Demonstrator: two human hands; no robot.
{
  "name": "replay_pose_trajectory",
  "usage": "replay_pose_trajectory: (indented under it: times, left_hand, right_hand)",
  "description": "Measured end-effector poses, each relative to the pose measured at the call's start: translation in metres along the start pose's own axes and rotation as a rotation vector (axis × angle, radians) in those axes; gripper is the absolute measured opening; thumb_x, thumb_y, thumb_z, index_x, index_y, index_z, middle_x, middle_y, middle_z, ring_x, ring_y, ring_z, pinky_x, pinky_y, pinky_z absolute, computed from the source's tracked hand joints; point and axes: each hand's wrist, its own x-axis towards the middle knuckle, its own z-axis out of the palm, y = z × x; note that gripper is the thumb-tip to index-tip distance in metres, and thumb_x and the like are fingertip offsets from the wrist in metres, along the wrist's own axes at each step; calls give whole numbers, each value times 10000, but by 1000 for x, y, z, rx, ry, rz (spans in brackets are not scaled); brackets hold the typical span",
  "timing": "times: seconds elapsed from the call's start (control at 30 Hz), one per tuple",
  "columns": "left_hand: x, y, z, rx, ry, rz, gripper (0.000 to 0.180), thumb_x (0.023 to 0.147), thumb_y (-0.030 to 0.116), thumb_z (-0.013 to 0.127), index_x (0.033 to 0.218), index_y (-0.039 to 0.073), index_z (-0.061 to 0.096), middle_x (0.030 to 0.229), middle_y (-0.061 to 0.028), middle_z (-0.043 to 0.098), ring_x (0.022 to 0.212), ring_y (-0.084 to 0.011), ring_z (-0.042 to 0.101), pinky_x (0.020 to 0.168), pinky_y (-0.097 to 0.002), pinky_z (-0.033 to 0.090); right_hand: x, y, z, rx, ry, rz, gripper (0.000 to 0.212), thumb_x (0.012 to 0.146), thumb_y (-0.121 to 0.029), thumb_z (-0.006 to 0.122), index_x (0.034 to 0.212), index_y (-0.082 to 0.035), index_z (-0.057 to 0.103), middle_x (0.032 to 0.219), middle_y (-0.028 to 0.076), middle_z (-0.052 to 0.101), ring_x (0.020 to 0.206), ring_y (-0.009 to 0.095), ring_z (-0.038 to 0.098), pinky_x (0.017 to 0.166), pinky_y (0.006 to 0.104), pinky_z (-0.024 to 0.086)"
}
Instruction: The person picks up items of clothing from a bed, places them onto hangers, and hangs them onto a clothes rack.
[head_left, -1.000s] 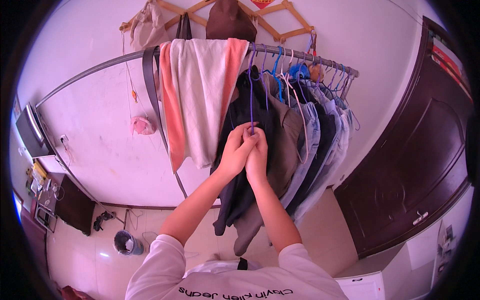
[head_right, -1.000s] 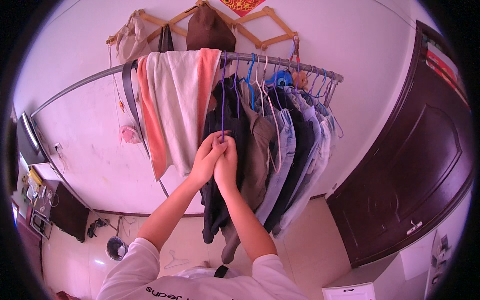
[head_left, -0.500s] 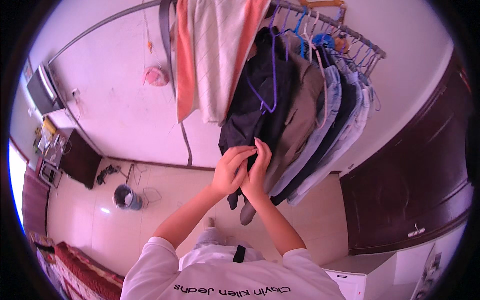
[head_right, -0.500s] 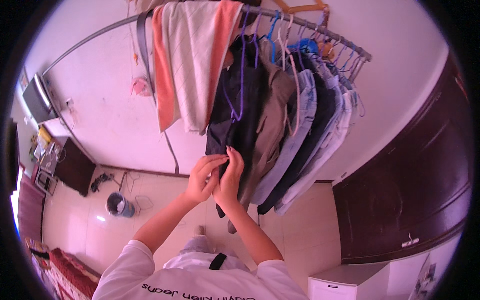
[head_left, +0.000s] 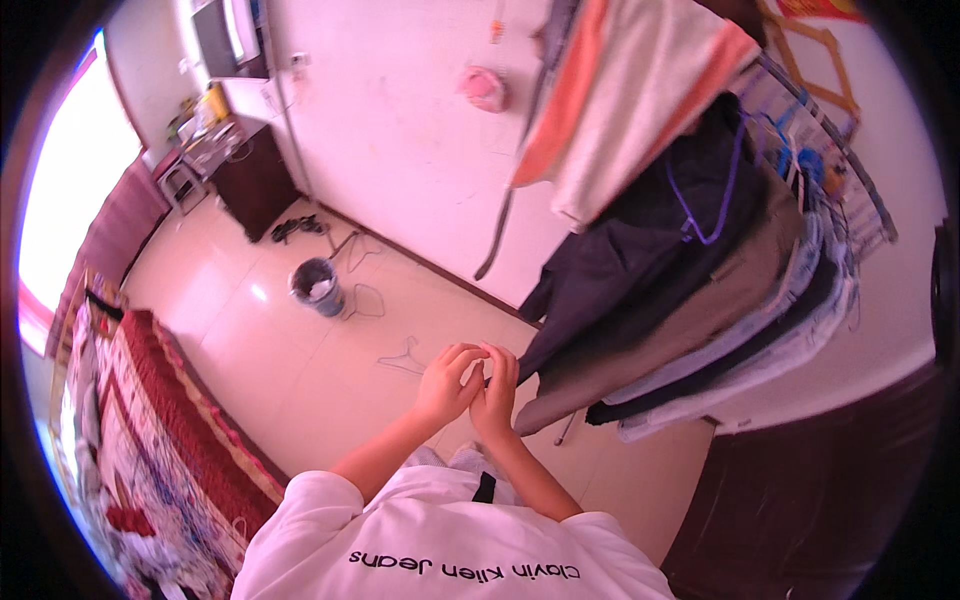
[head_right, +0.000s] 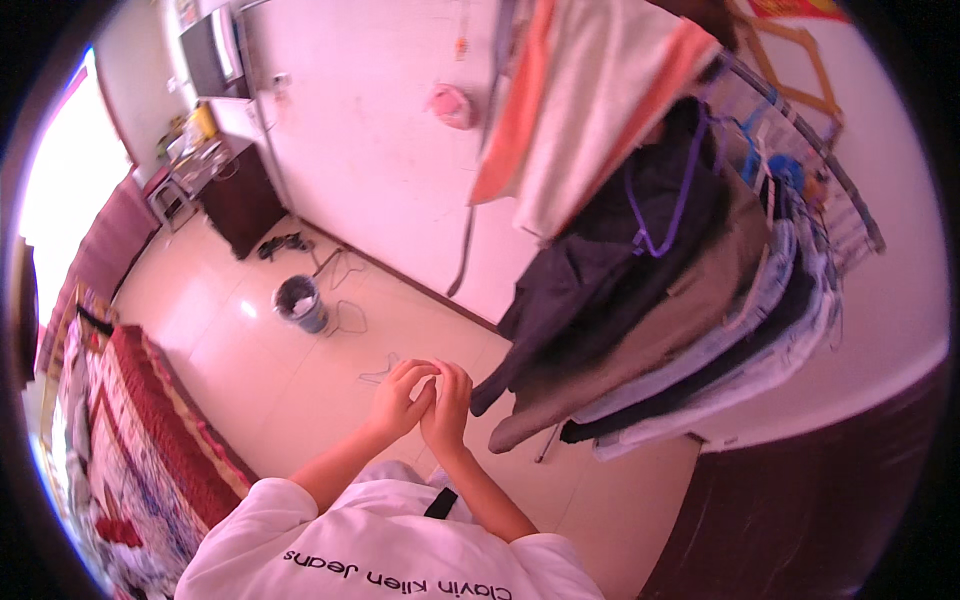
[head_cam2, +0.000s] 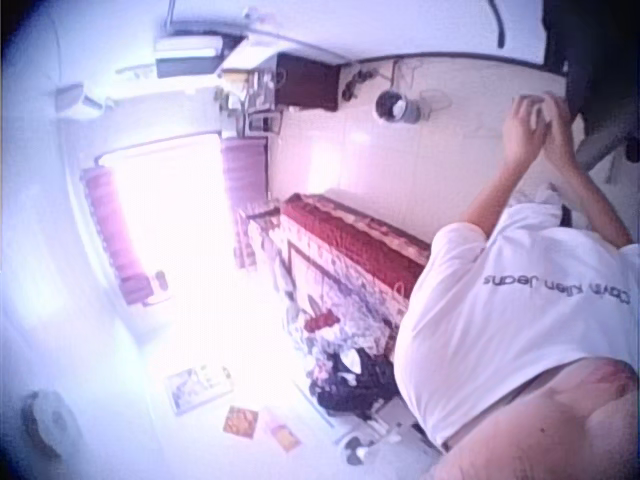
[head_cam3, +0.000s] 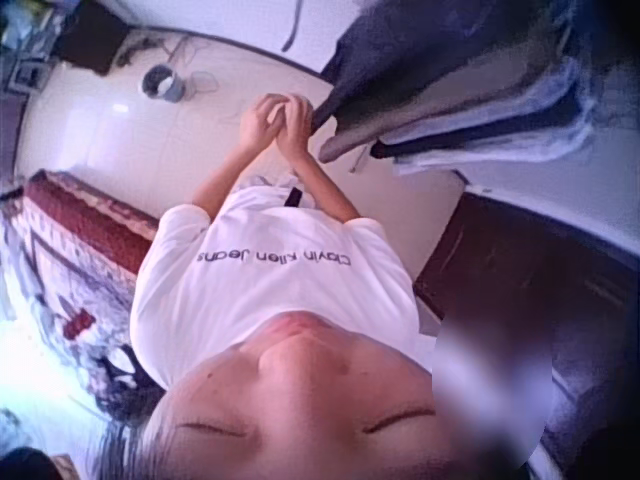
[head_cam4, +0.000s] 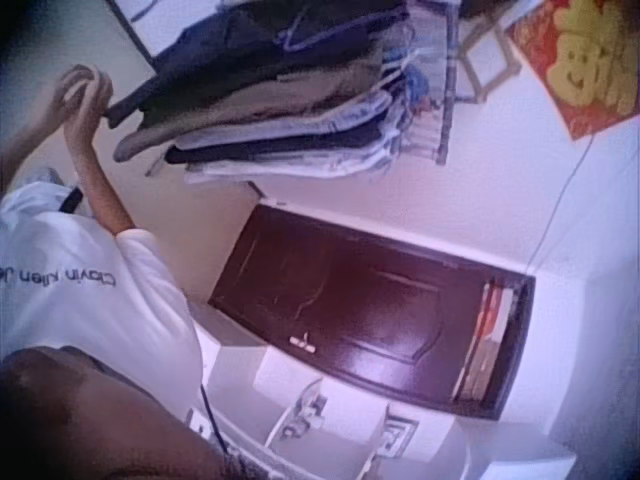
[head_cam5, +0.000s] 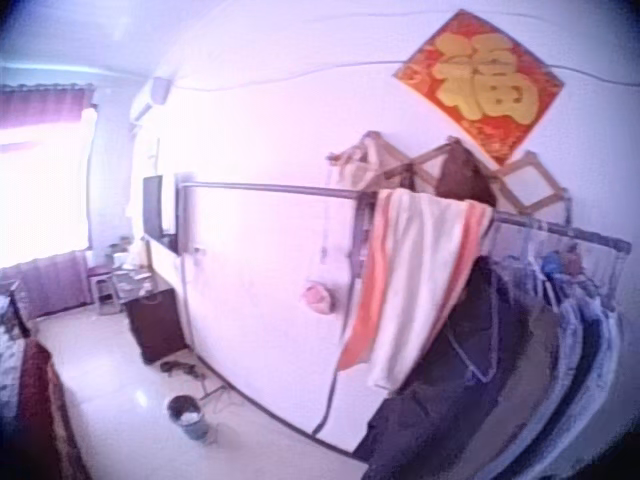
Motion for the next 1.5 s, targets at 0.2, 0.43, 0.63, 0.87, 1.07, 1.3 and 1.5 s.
replay_pose_trajectory:
  times: [0.2,0.43,0.63,0.87,1.07,1.3,1.5]
  left_hand:
    - [-49,-11,-53,58,241,-197,155,783,50,601,937,47,610,934,-107,624,858,-310,592,749,-385,476]
    - [-159,-19,-139,157,523,-394,128,771,42,638,894,44,603,862,-110,629,814,-275,616,682,-349,484]
    - [-271,0,-222,207,711,-515,106,785,73,651,882,51,612,777,-88,640,715,-232,639,642,-334,492]
    - [-393,37,-290,310,904,-724,117,773,116,654,865,48,630,764,-96,658,705,-224,656,636,-323,505]
    - [-483,71,-327,410,1052,-883,142,787,149,627,872,36,638,768,-104,663,705,-227,657,635,-327,511]
    - [-532,92,-343,347,1229,-1056,177,832,174,616,916,20,636,760,-112,671,643,-181,664,593,-289,512]
    - [-552,99,-360,443,1443,-1135,167,837,164,608,939,33,632,785,-102,679,697,-195,678,630,-306,525]
  right_hand:
    - [-25,-33,49,205,-171,31,309,846,-22,558,1151,-32,514,1084,121,560,1033,268,537,850,371,439]
    - [-85,-119,105,217,-486,-141,251,821,-17,591,1071,-29,566,1030,119,601,966,315,549,852,398,440]
    - [-162,-198,154,317,-613,-377,191,808,-32,629,998,-42,619,948,97,627,945,306,562,828,397,449]
    - [-261,-280,196,449,-734,-540,158,810,-47,636,966,-48,653,901,100,643,934,306,572,827,394,455]
    - [-337,-340,218,625,-909,-609,131,810,-22,617,930,-40,665,874,109,646,901,309,572,811,387,457]
    - [-377,-380,244,716,-1156,-684,142,801,-7,600,920,-41,669,854,98,648,880,289,579,787,377,465]
    - [-398,-422,270,839,-1305,-796,103,798,-19,628,894,-22,663,841,118,642,838,299,580,764,379,459]
